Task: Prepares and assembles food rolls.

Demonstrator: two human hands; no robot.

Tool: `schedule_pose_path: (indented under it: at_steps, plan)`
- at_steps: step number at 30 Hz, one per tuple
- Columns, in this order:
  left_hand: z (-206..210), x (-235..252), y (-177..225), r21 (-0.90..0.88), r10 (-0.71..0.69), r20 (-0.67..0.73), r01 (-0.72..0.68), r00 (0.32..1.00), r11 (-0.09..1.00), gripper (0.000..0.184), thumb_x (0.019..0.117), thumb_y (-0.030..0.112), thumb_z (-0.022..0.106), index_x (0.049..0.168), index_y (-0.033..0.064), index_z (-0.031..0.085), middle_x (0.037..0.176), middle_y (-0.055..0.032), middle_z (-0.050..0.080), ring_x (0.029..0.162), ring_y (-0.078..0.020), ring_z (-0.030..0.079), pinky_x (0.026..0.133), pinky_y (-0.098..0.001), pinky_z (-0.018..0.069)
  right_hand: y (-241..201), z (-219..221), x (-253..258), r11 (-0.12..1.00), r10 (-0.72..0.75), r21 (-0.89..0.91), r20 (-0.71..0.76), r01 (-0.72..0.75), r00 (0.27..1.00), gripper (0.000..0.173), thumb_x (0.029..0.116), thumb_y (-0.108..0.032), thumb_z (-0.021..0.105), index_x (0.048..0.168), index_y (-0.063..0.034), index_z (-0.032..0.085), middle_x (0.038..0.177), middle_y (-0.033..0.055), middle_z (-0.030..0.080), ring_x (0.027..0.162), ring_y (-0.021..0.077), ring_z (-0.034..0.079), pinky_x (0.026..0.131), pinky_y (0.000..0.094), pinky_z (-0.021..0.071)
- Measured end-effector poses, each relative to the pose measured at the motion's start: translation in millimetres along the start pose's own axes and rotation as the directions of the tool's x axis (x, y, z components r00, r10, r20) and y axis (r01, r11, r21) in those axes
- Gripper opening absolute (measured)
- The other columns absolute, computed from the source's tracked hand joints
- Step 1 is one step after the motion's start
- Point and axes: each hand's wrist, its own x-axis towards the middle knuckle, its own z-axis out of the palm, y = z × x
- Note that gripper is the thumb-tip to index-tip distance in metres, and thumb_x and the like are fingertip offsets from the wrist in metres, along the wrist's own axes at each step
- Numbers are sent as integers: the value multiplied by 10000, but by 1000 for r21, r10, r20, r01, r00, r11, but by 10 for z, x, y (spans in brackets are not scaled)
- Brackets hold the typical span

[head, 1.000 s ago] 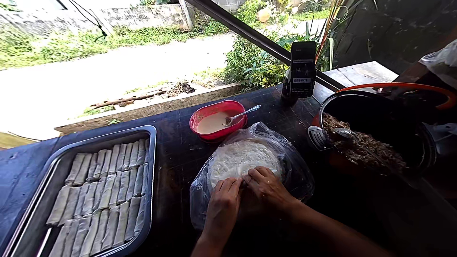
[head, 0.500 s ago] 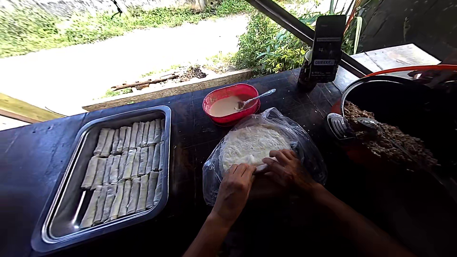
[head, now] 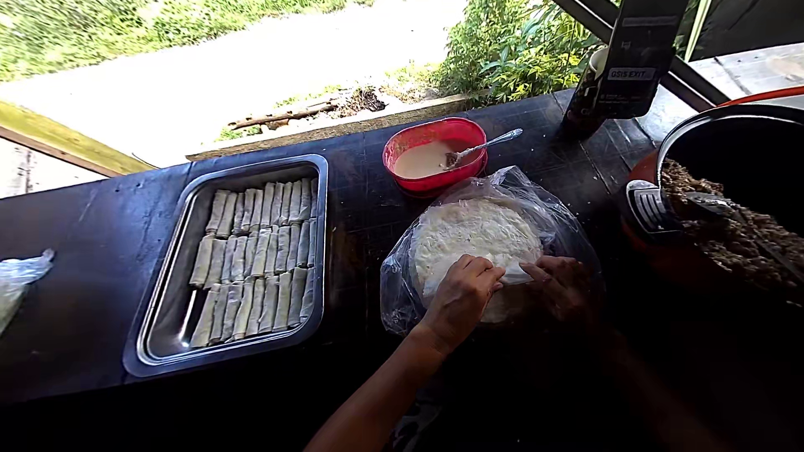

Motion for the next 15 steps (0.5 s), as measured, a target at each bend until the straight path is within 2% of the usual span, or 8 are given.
schedule_pose_path:
  at_steps: [4, 9, 12, 15]
  plan:
    - [68, -89, 51, 67, 68, -49, -64, 996, 996, 202, 1002, 158, 606, 1032, 71, 786, 969, -83, 740, 950, -243, 711, 861, -331, 573, 60, 21, -80, 998, -58, 13, -60, 59, 996, 245, 1061, -252, 533, 1096, -169, 760, 1044, 125, 699, 1034, 275, 634, 946, 371, 474]
    - [110, -141, 63, 135, 141, -84, -129, 986, 982, 204, 1009, 118, 585, 1056, 74, 778, 985, -86, 747, 958, -251, 716, 862, -347, 576, 71, -69, -137, 998, -67, -20, -78, 65, 995, 214, 1058, -229, 549, 1111, -189, 752, 1037, 122, 672, 1034, 273, 605, 963, 362, 442]
    - [115, -165, 76, 155, 159, -73, -147, 985, 977, 253, 992, 96, 583, 1153, 131, 775, 1022, -105, 741, 976, -279, 712, 866, -383, 575, 18, -124, -141, 1000, -2, -13, -66, 1, 998, 226, 1041, -211, 573, 1098, -179, 789, 967, 122, 673, 956, 266, 602, 898, 361, 443]
    - [125, -163, 99, 193, 166, -58, -153, 984, 969, 288, 955, 61, 591, 1143, 167, 783, 1035, -119, 739, 985, -297, 710, 858, -399, 571, -91, -134, -93, 999, 46, 27, -83, -44, 995, 219, 1016, -162, 585, 1058, -140, 799, 886, 122, 673, 875, 244, 608, 830, 329, 463]
